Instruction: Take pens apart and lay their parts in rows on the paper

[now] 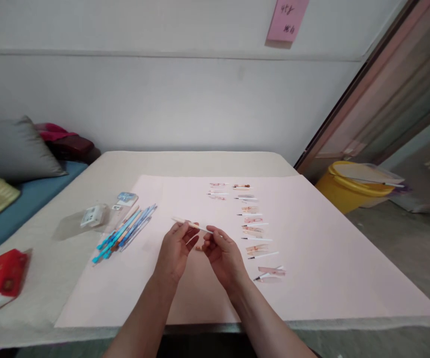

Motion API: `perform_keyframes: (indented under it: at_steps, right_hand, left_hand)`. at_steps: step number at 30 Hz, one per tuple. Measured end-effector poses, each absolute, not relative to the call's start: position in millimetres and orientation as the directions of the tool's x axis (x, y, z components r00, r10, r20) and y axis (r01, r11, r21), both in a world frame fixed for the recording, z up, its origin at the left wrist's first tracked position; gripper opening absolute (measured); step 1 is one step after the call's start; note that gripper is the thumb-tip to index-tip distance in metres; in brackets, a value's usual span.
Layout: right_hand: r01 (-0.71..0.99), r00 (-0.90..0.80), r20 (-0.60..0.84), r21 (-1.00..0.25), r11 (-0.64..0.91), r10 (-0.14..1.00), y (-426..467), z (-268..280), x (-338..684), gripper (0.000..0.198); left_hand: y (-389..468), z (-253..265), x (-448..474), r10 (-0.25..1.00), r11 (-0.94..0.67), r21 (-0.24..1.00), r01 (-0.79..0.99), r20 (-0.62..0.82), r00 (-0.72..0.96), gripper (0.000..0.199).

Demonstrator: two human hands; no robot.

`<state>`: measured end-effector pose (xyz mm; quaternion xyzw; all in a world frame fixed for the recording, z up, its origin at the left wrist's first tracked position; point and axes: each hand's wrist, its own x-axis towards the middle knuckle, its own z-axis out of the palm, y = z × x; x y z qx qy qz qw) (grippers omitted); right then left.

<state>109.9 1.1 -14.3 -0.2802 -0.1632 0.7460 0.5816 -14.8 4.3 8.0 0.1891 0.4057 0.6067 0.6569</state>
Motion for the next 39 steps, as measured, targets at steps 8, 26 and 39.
perform_keyframes:
  at_steps: [8, 26, 39]
  right_hand:
    - [-0.771, -0.136, -0.277, -0.574, -0.277, 0.951, 2.0, -10.9, 116.9, 0.018]
    - [-0.791, -0.137, -0.308, -0.538, -0.291, 0.942, 6.9, -13.9, 121.8, 0.015]
    - [-0.760, -0.150, -0.233, -0.594, -0.263, 0.961, 4.5, -8.4, 122.3, 0.013]
  left_hand:
    - [6.2, 9.3, -16.2, 0.944, 0.078, 0.838, -0.540, -0.236, -0.230, 0.024]
    - [8.9, 11.4, -23.7, 0.960, 0.046, 0.840, -0.541, -0.187, -0.208, 0.034]
    - [10.4, 15.2, -26.4, 0.953, 0.046, 0.799, -0.599, -0.214, -0.212, 0.031]
